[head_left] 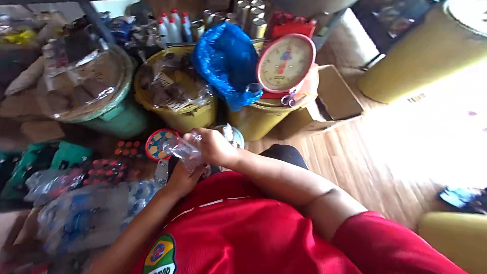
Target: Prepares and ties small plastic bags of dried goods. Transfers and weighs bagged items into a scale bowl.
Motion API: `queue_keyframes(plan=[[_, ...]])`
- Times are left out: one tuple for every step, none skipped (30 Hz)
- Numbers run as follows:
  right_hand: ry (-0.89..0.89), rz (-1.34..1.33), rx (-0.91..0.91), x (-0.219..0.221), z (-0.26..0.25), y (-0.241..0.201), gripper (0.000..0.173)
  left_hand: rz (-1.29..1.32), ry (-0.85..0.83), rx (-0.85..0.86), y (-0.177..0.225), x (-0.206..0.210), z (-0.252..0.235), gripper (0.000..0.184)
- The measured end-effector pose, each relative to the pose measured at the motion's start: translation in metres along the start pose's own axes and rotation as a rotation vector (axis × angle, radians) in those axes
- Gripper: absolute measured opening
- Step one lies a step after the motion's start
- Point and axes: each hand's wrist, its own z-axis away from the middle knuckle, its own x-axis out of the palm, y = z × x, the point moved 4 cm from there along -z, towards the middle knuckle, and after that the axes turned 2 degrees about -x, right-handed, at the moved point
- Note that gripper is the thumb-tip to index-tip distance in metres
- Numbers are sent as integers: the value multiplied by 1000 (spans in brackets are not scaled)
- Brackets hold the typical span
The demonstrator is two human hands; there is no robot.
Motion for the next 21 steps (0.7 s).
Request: queue_keyframes(plan=[[-7,-2,-35,1,-1,0,31,-9,17,19,1,2,-1,33],[4,1,-64,0,-1,1,30,-6,11,18,2,5,-4,32],[20,-2,-78,-3,0,2,29,1,-8,5,4,7,-8,33],[39,-10,-79,-8,0,5,29,7,-28,-11,8,8,-14,33],[66,-19,-68,-14,0,8,29,18,-46,-31,10,8,-20,32],[96,-26,-51,-21,-1,11,30,33,-64,-61,12,8,-29,30],[122,-31,-26,-33,-2,14,32,57,-102,-119,12,7,-40,30],[140,-43,6,-46,-5,15,34,93,-148,-202,12,4,-52,33],[170,-60,29,-59,-9,19,35,153,-178,-301,11,1,-65,36],[198,-92,50,-74,-15,22,38,242,-185,-403,9,-1,-80,37],[226,-144,75,-88,-24,26,39,341,-170,-491,10,-5,-95,37],[255,-215,96,-102,-34,29,40,416,-150,-537,11,-9,-113,37],[285,-293,113,-115,-45,29,40,445,-132,-532,11,-15,-133,40],[312,-369,121,-127,-57,25,39,454,-97,-499,12,-21,-155,40],[330,-436,118,-140,-69,20,39,453,-58,-462,15,-29,-178,40],[358,-471,105,-152,-82,14,39,453,-17,-450,19,-36,-202,41],[397,-475,80,-163,-96,9,40,449,24,-447,22,-42,-225,41],[434,-457,57,-176,-109,6,40,434,48,-432,25,-47,-249,42],[477,-418,37,-189,-123,3,40,417,73,-412,26,-50,-273,44],[518,-369,25,-202,-137,3,41,408,92,-392,25,-51,-297,44],[551,-326,21,-213,-151,6,41,405,99,-379,23,-50,-320,45]])
